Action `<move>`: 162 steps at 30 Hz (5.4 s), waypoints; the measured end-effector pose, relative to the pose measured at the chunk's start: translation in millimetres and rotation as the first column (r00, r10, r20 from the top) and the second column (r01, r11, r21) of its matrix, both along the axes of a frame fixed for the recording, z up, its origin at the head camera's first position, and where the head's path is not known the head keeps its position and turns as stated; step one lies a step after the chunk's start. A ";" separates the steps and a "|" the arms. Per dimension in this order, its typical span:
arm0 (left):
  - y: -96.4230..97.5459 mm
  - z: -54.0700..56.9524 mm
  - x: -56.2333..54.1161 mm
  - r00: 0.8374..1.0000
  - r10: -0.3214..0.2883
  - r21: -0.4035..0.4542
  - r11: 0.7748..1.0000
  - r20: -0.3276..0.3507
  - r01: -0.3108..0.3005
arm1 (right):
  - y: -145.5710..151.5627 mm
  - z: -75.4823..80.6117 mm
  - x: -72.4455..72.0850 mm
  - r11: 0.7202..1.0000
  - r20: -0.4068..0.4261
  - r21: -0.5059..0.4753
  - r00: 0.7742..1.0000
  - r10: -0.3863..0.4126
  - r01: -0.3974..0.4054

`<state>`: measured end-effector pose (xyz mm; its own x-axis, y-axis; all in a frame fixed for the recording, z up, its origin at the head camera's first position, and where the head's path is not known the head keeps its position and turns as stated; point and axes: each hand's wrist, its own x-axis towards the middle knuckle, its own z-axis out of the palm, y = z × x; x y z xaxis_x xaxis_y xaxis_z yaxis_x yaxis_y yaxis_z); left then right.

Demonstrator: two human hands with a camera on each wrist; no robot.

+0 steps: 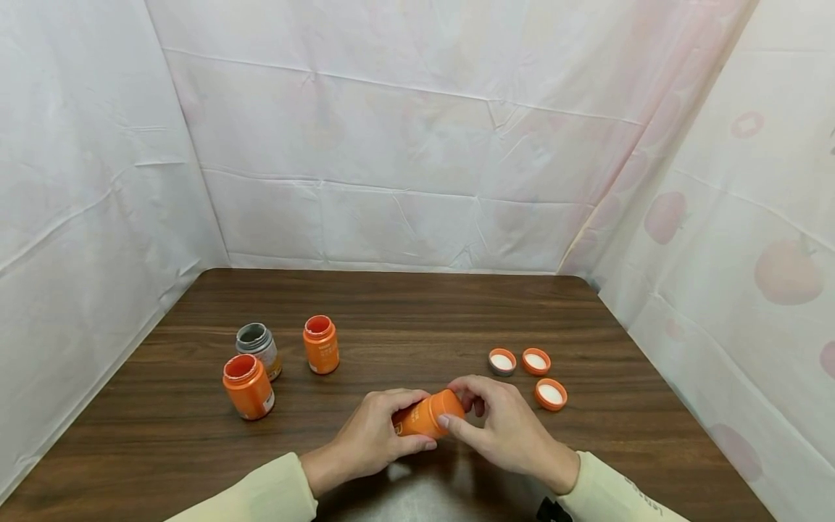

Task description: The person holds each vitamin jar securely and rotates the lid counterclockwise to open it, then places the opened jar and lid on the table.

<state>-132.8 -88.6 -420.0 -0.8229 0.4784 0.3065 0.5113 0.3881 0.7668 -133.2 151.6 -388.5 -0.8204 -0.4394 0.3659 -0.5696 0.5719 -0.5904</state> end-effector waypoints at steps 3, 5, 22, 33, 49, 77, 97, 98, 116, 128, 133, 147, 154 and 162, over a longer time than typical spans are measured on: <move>-0.1 -0.5 -0.5 1.000 0.000 -0.004 1.000 -0.007 0.000 | 1.2 -0.6 -0.1 1.000 -0.041 -0.006 0.999 0.026 -0.026; -0.2 -1.2 -1.1 1.000 0.000 -0.006 1.000 -0.011 0.000 | 2.0 -0.7 -0.4 0.999 -0.067 -0.009 0.997 0.045 -0.046; -0.7 -2.0 -0.9 1.000 -0.003 -0.005 1.000 -0.017 0.003 | 3.4 1.4 -1.7 0.981 -0.157 -0.014 0.969 0.188 -0.193; -0.9 -2.7 -0.9 1.000 0.004 -0.007 1.000 -0.023 -0.004 | 2.7 2.1 -1.7 0.977 -0.186 -0.018 0.961 0.204 -0.211; -0.8 -1.4 -0.3 1.000 0.003 -0.007 1.000 -0.014 -0.003 | 1.2 0.3 0.1 1.000 -0.089 -0.017 0.996 0.019 -0.020; -0.7 -2.0 0.3 1.000 0.002 -0.008 1.000 -0.006 -0.002 | -0.3 2.8 0.4 0.999 -0.003 0.037 1.000 0.016 -0.016; -0.6 -3.0 -1.0 0.999 0.005 -0.009 1.000 -0.032 -0.006 | 2.4 6.4 -1.2 0.977 -0.154 -0.020 0.966 0.209 -0.214; -0.5 -3.1 -0.9 0.999 0.005 -0.007 1.000 -0.035 -0.005 | 2.4 6.6 -1.3 0.975 -0.151 -0.022 0.965 0.215 -0.221; -0.1 -2.4 -0.5 1.000 0.003 -0.007 1.000 -0.026 -0.003 | 1.4 5.7 0.0 0.999 -0.084 0.013 0.995 0.047 -0.046; 0.1 -2.6 -0.1 1.000 -0.003 -0.004 1.000 -0.010 0.003 | 0.3 9.8 2.1 0.997 0.040 0.066 0.998 -0.051 0.048; 0.0 -3.0 -0.1 1.000 -0.003 -0.004 1.000 -0.003 0.003 | 0.3 9.9 1.7 0.997 0.065 0.065 0.997 -0.050 0.046; 0.1 -2.0 -0.1 1.000 -0.002 -0.010 1.000 0.001 0.002 | 0.9 7.3 0.0 0.998 0.013 0.063 1.000 -0.014 0.014; 0.3 -2.2 -0.4 1.000 -0.005 -0.007 1.000 -0.006 0.005 | 1.8 6.2 0.0 0.998 -0.052 0.046 0.998 0.045 -0.043; -0.1 -1.6 -0.5 1.000 0.002 -0.010 1.000 -0.017 -0.002 | 3.4 6.4 -0.6 0.993 -0.092 0.022 0.989 0.114 -0.113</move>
